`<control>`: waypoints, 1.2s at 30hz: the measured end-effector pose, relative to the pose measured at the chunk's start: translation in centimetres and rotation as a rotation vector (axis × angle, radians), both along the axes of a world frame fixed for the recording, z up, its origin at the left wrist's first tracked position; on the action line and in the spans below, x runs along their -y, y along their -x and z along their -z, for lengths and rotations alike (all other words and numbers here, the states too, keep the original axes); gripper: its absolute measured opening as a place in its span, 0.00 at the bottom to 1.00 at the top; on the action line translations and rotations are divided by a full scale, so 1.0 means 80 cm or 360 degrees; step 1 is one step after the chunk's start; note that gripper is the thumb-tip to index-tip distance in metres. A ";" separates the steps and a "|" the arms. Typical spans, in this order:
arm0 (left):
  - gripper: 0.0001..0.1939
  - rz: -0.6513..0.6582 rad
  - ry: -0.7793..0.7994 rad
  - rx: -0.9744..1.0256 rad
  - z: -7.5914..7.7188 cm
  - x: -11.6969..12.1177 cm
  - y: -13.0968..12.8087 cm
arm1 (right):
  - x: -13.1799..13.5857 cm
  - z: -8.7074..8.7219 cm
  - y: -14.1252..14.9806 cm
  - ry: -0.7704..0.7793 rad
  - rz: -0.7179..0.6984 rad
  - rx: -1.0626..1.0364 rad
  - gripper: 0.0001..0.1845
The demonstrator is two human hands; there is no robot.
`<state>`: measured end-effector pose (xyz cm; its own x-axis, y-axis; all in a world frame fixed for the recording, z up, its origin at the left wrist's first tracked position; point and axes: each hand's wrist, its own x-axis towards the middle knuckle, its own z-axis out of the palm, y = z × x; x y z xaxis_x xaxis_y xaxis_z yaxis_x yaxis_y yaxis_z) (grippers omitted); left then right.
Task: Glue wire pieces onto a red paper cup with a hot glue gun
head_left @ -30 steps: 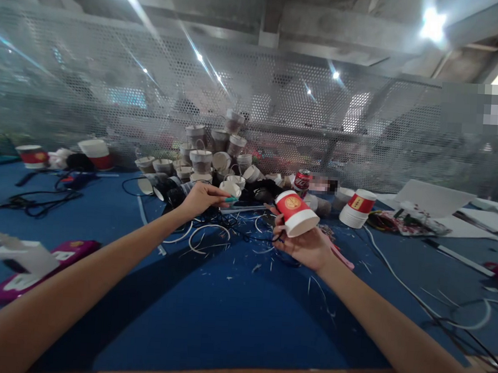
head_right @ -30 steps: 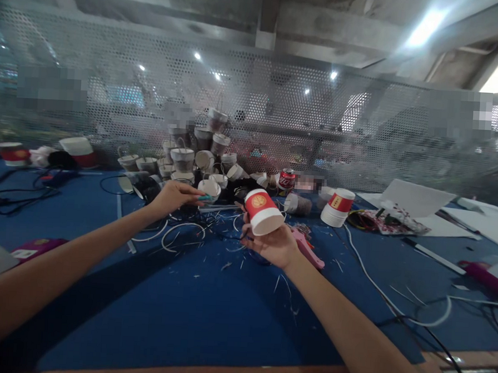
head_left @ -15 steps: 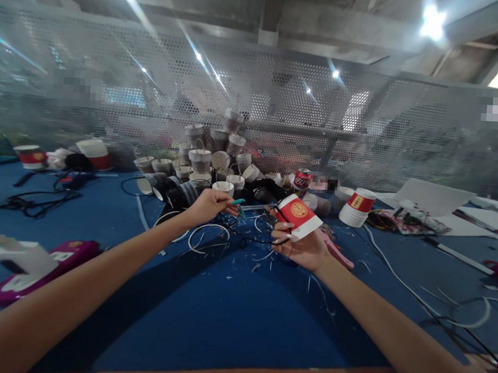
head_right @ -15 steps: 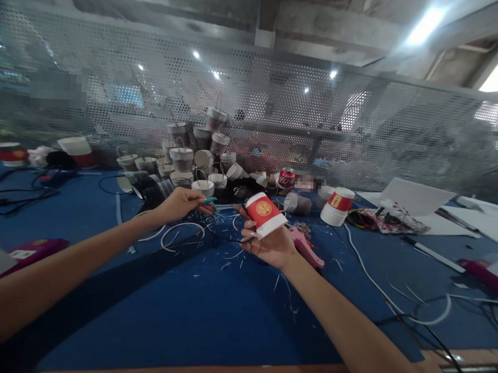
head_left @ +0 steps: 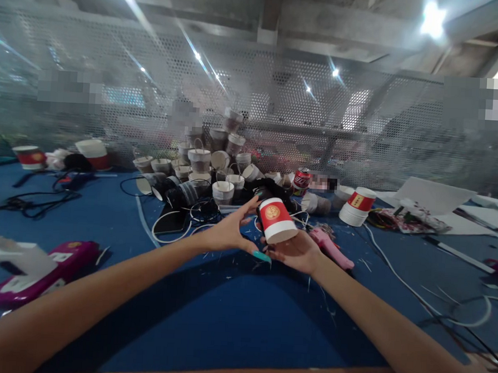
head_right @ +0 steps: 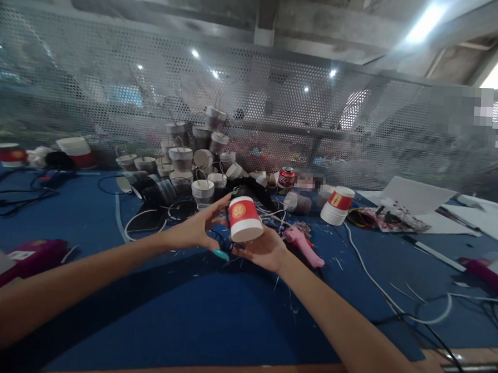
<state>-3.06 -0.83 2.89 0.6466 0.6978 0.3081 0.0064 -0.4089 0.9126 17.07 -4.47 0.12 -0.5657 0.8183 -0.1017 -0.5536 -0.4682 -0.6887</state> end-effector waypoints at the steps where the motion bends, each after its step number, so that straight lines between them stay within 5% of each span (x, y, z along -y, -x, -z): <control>1: 0.54 -0.0069 0.0012 0.0051 0.005 0.008 -0.009 | -0.001 0.003 0.002 0.0010 -0.0007 0.0025 0.13; 5: 0.48 -0.0319 -0.0061 0.0144 0.018 0.022 -0.023 | -0.005 0.010 0.009 0.0012 -0.0006 0.0052 0.12; 10: 0.51 -0.0587 -0.0415 0.0113 0.016 0.014 -0.012 | 0.001 0.004 0.017 -0.0218 0.0332 0.0238 0.15; 17: 0.51 -0.0583 -0.0613 0.0152 0.015 0.019 -0.008 | 0.005 0.005 0.021 -0.0594 0.0729 0.0626 0.18; 20: 0.54 -0.0425 -0.0451 0.0365 0.019 0.015 -0.006 | 0.002 0.008 0.018 -0.0532 0.0701 0.0453 0.18; 24: 0.34 -0.0197 0.0184 0.0528 0.031 0.002 -0.005 | 0.004 0.007 0.021 -0.0446 0.0436 0.0265 0.19; 26: 0.28 -0.0035 0.0466 0.0467 0.039 -0.003 -0.006 | 0.005 0.008 0.025 -0.0461 0.0333 0.0296 0.18; 30: 0.23 0.0009 0.0617 0.0413 0.045 -0.007 -0.010 | 0.004 0.009 0.027 -0.0559 0.0306 0.0544 0.22; 32: 0.23 -0.0011 0.0644 0.0522 0.044 -0.011 -0.007 | 0.005 0.004 0.019 -0.0781 0.0468 0.0887 0.21; 36: 0.23 -0.0017 0.0782 0.0674 0.045 -0.027 0.007 | 0.013 -0.024 -0.009 -0.1523 0.1243 0.1882 0.14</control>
<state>-3.64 1.30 -0.72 0.5315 0.8282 0.1780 -0.3934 0.0553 0.9177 17.77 -5.55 2.08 -0.0144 0.8570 0.5151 0.5459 0.4383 -0.7141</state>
